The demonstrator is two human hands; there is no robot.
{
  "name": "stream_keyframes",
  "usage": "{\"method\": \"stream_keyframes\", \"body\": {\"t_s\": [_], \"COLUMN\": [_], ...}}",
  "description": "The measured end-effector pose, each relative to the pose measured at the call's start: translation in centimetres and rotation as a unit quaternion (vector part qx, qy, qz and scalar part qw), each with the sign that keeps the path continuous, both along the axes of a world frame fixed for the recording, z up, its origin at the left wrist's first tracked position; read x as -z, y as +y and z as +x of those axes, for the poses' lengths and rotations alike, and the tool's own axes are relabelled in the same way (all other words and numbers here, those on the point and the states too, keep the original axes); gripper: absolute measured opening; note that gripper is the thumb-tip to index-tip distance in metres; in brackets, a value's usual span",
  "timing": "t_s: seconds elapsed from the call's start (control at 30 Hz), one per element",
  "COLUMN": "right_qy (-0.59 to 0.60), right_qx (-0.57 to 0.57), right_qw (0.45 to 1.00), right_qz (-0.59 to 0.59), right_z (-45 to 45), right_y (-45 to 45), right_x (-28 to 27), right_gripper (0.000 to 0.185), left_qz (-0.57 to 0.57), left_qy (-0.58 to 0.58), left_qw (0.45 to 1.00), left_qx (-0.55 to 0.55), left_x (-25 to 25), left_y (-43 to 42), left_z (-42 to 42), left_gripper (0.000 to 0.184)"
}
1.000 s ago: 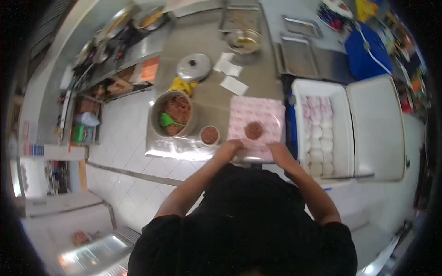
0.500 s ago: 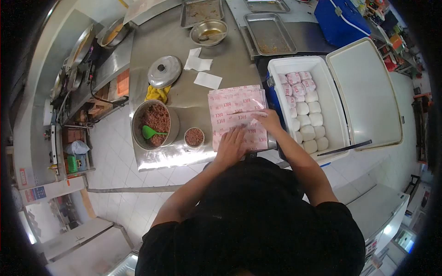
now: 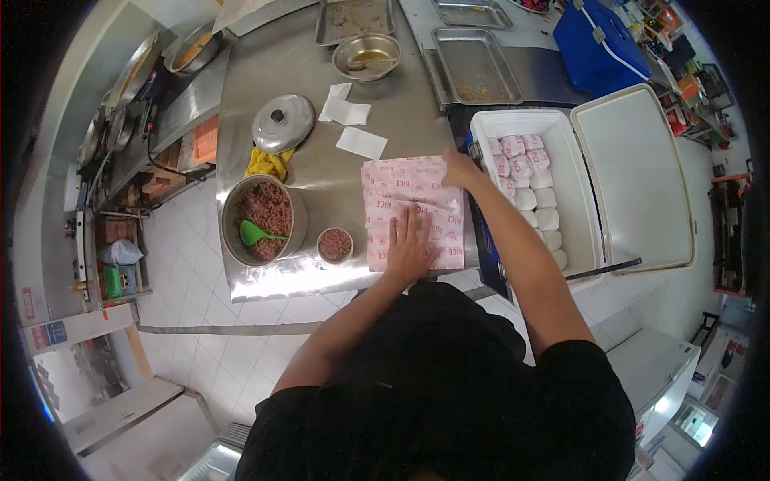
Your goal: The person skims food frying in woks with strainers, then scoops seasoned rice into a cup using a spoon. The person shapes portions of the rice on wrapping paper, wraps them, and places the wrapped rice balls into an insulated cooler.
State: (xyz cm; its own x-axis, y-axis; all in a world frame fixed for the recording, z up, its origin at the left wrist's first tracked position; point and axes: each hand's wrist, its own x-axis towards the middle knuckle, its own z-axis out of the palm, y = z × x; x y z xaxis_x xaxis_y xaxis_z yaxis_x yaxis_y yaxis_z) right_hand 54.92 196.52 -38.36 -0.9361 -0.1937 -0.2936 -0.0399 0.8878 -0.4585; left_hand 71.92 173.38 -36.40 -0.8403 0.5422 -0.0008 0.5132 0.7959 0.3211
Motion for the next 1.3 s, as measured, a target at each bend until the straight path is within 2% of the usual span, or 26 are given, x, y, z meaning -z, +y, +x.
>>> {"method": "stream_keyframes", "body": {"t_s": [0.03, 0.13, 0.23, 0.33, 0.43, 0.47, 0.57, 0.63, 0.67, 0.73, 0.77, 0.87, 0.93, 0.97, 1.03, 1.07, 1.13, 1.17, 1.23, 1.27, 1.3], "right_qy": [-0.076, -0.208, 0.030, 0.244, 0.285, 0.273, 0.242, 0.234, 0.275, 0.348, 0.344, 0.331, 0.304, 0.291, 0.268, 0.209, 0.088, 0.121, 0.187, 0.175, 0.165], "right_qx": [-0.130, -0.282, -0.183, -0.180, -0.155, -0.128, -0.051, -0.011, 0.000, 0.019, 0.048, 0.103, 0.098, 0.077, 0.034, 0.054, 0.092, 0.081, 0.057, 0.072, 0.087], "right_qw": [0.987, 0.919, 0.972, 0.951, 0.944, 0.952, 0.969, 0.972, 0.961, 0.937, 0.936, 0.930, 0.943, 0.950, 0.961, 0.976, 0.992, 0.989, 0.981, 0.982, 0.982], "right_qz": [0.062, 0.178, 0.141, 0.058, 0.056, 0.046, 0.017, 0.001, -0.001, -0.001, -0.047, -0.122, -0.098, -0.083, -0.053, -0.035, 0.003, 0.005, 0.011, -0.004, -0.017], "right_z": [-1.1, -0.4, 4.7, 9.4, 13.6, 13.8, 14.5, 15.0, 15.5, 17.4, 18.1, 18.6, 18.8, 18.7, 17.4, 16.2, 13.5, 12.4, 11.1, 11.6, 12.5], "right_y": [0.0, -3.0, -6.5, -7.5, -8.8, -9.0, -9.4, -9.2, -9.5, -10.3, -10.6, -9.9, -7.9, -7.3, -6.3, -6.3, -6.9, -6.6, -6.1, -6.3, -6.7], "right_x": [-0.7, -3.6, -6.7, -1.9, 0.6, 0.3, -2.1, -3.0, -3.6, -4.6, -3.3, 3.0, 5.0, 5.1, 4.3, 3.5, 1.8, 1.5, 1.0, 0.8, 0.9], "right_gripper": [0.045, 0.037, 0.024, 0.021, 0.022, 0.024, 0.030, 0.034, 0.034, 0.034, 0.034, 0.031, 0.031, 0.027, 0.020, 0.015, 0.010, 0.010, 0.011, 0.012, 0.013], "left_qz": [-0.005, 0.009, 0.005, -0.040, -0.090, -0.105, -0.099, 0.042, 0.112, 0.110, 0.111, 0.092, 0.102, 0.106, 0.050, 0.021, 0.061, 0.082, 0.051, 0.037, 0.055], "left_qy": [-0.003, -0.015, -0.013, -0.076, -0.171, -0.200, -0.148, 0.014, 0.091, 0.117, 0.134, 0.111, 0.070, 0.048, -0.029, -0.068, -0.054, -0.046, 0.002, 0.029, 0.010], "left_qw": [1.000, 1.000, 0.998, 0.994, 0.979, 0.972, 0.983, 0.999, 0.988, 0.986, 0.984, 0.988, 0.989, 0.989, 0.997, 0.997, 0.996, 0.993, 0.999, 0.999, 0.998], "left_qx": [-0.001, -0.019, -0.056, -0.061, -0.061, -0.064, -0.038, 0.023, 0.059, 0.051, 0.043, 0.058, 0.084, 0.097, 0.055, 0.033, -0.037, -0.072, -0.006, 0.026, 0.015], "left_x": [0.1, 0.6, -0.3, 0.3, 2.8, 3.3, 0.4, -1.4, -1.9, -1.6, -1.3, 2.9, 3.7, 3.9, 3.5, 3.0, 0.2, -0.6, 3.6, 5.0, 4.4], "left_y": [0.0, 0.2, 0.5, 0.4, 0.8, 1.0, -1.0, -4.3, -5.4, -5.2, -5.0, -6.6, -7.8, -8.1, -7.4, -7.0, -4.9, -4.1, -5.0, -5.2, -5.1], "left_z": [-0.2, -0.2, -0.7, -1.1, -1.7, -1.9, -1.3, -0.1, 0.1, -1.1, -1.6, -2.8, -4.0, -4.6, -6.3, -7.1, -9.0, -9.8, -11.3, -11.9, -11.4], "left_gripper": [0.088, 0.087, 0.084, 0.075, 0.067, 0.065, 0.056, 0.047, 0.043, 0.036, 0.034, 0.032, 0.030, 0.029, 0.026, 0.024, 0.021, 0.019, 0.020, 0.020, 0.023]}}
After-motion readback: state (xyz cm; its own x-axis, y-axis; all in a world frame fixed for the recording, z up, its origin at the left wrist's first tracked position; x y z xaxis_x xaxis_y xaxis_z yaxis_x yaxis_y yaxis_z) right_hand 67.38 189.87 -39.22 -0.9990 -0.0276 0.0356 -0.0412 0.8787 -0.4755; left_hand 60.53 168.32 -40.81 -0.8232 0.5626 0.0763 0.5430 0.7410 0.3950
